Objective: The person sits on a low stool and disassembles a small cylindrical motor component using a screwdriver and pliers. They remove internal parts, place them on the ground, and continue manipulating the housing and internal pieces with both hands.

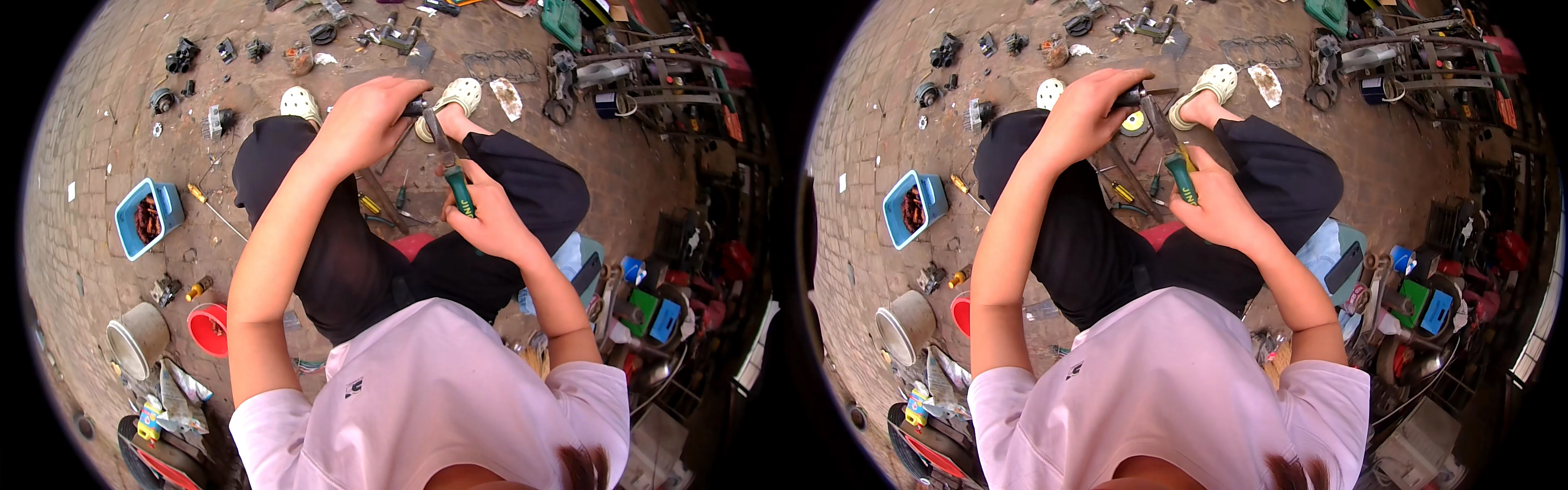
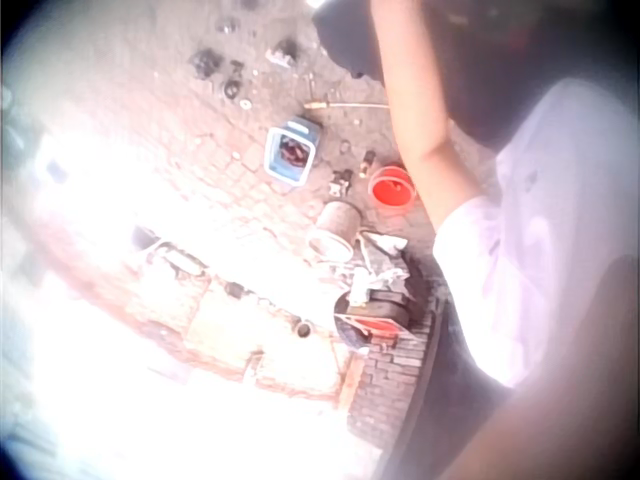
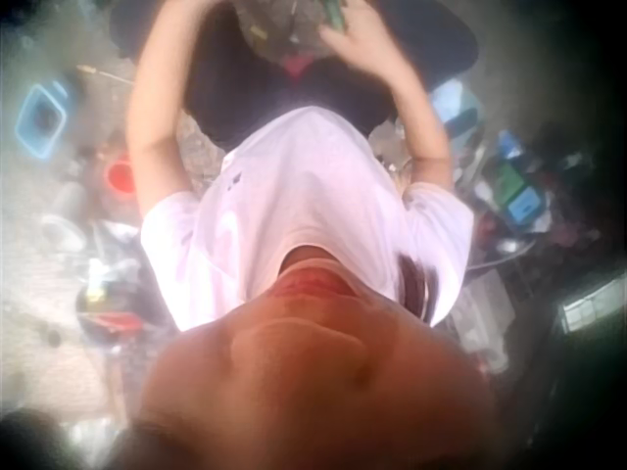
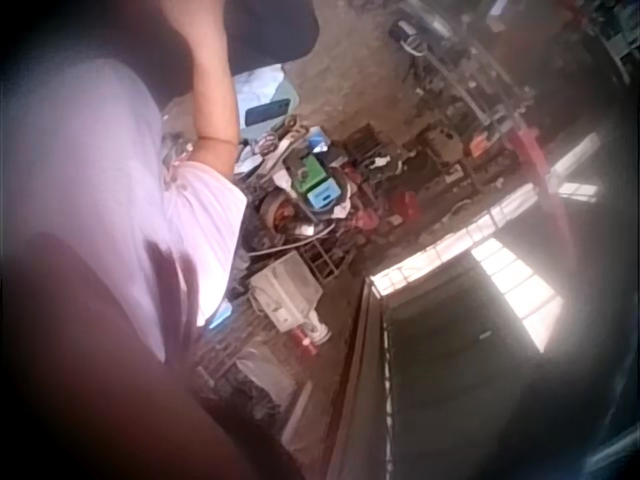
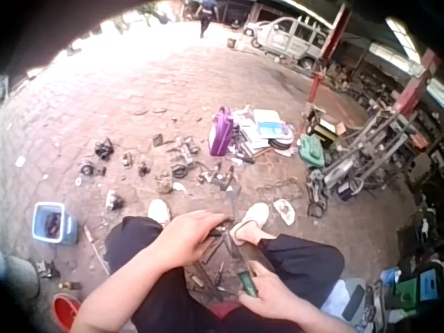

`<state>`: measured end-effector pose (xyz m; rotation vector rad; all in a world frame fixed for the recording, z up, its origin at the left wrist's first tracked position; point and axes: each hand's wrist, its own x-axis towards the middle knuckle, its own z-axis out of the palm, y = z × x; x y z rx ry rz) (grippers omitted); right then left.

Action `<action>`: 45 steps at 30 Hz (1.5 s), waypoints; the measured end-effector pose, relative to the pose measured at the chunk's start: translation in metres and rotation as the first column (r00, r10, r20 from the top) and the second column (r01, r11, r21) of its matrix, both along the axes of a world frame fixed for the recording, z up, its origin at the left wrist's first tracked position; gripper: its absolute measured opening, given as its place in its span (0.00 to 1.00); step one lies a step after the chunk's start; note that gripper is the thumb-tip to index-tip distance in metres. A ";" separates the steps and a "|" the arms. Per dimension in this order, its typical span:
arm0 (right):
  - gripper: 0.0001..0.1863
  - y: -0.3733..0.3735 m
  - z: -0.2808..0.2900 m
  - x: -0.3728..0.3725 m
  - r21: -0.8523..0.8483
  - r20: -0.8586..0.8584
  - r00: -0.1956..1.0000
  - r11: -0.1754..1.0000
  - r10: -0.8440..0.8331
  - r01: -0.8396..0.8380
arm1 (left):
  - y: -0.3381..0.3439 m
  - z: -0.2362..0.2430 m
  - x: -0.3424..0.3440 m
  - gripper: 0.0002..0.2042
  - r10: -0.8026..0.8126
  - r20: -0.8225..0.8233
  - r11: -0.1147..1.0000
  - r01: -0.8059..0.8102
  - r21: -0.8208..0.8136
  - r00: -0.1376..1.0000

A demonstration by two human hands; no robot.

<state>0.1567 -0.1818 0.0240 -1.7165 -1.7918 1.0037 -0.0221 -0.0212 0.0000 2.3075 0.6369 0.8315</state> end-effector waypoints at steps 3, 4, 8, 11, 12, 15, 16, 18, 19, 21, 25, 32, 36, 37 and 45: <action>0.03 -0.002 0.001 -0.001 0.027 0.039 0.999 1.000 -0.006 0.005 | -0.003 -0.002 -0.002 0.28 -0.003 -0.041 1.000 0.002 -0.023 0.999; 0.04 -0.004 0.001 -0.001 0.049 0.049 0.999 0.999 -0.010 0.007 | -0.005 -0.001 -0.001 0.30 -0.003 -0.051 0.999 0.001 -0.044 0.999; 0.05 -0.006 0.005 -0.002 0.070 0.068 0.998 0.998 -0.006 0.002 | -0.012 0.007 0.000 0.36 0.022 -0.108 0.995 -0.033 -0.099 0.994; 0.05 -0.008 0.005 -0.004 0.115 0.065 0.998 0.993 0.007 -0.014 | -0.011 0.007 -0.001 0.37 0.026 -0.151 0.991 -0.045 -0.128 0.988; 0.05 -0.009 0.005 -0.003 0.122 0.076 0.997 0.992 0.017 -0.026 | -0.011 0.006 -0.001 0.37 0.020 -0.162 0.989 -0.043 -0.141 0.987; 0.06 -0.009 0.001 0.000 0.151 0.112 0.993 0.987 0.041 -0.057 | -0.011 0.002 -0.001 0.35 -0.005 -0.186 0.983 -0.029 -0.179 0.983; 0.06 -0.010 -0.001 0.001 0.166 0.123 0.991 0.984 0.045 -0.065 | -0.011 0.002 -0.001 0.35 -0.017 -0.189 0.981 -0.020 -0.191 0.982; 0.08 -0.011 -0.005 0.006 0.178 0.163 0.984 0.979 0.066 -0.096 | -0.011 0.002 -0.002 0.34 -0.046 -0.197 0.975 0.001 -0.222 0.979; 0.10 -0.012 -0.007 0.009 0.174 0.193 0.978 0.978 0.080 -0.115 | -0.011 0.003 -0.003 0.34 -0.065 -0.198 0.970 0.016 -0.242 0.978; 0.10 -0.013 -0.008 0.014 0.202 0.235 0.968 0.970 0.090 -0.139 | -0.010 0.003 -0.003 0.34 -0.098 -0.171 0.960 0.048 -0.277 0.980; 0.06 -0.010 -0.006 0.020 0.250 0.231 0.967 0.955 0.105 -0.163 | -0.012 0.011 -0.003 0.33 -0.145 -0.095 0.914 0.097 -0.395 0.985; 0.03 -0.011 0.001 0.014 0.125 -0.153 0.977 0.984 0.147 -0.128 | -0.011 0.019 0.000 0.31 -0.182 0.174 0.812 0.248 -0.528 0.968; 0.01 -0.012 0.006 0.003 0.120 -0.342 0.920 0.980 0.191 -0.159 | -0.010 0.020 0.000 0.31 -0.207 0.317 0.762 0.356 -0.541 0.925; 0.02 -0.012 0.007 0.002 0.104 -0.401 0.894 0.980 0.197 -0.170 | -0.010 0.018 0.002 0.31 -0.204 0.352 0.771 0.372 -0.516 0.913; 0.07 -0.021 0.015 0.003 0.129 -0.375 0.915 0.986 0.149 -0.108 | -0.011 0.028 -0.001 0.30 -0.144 0.353 0.783 0.325 -0.530 0.924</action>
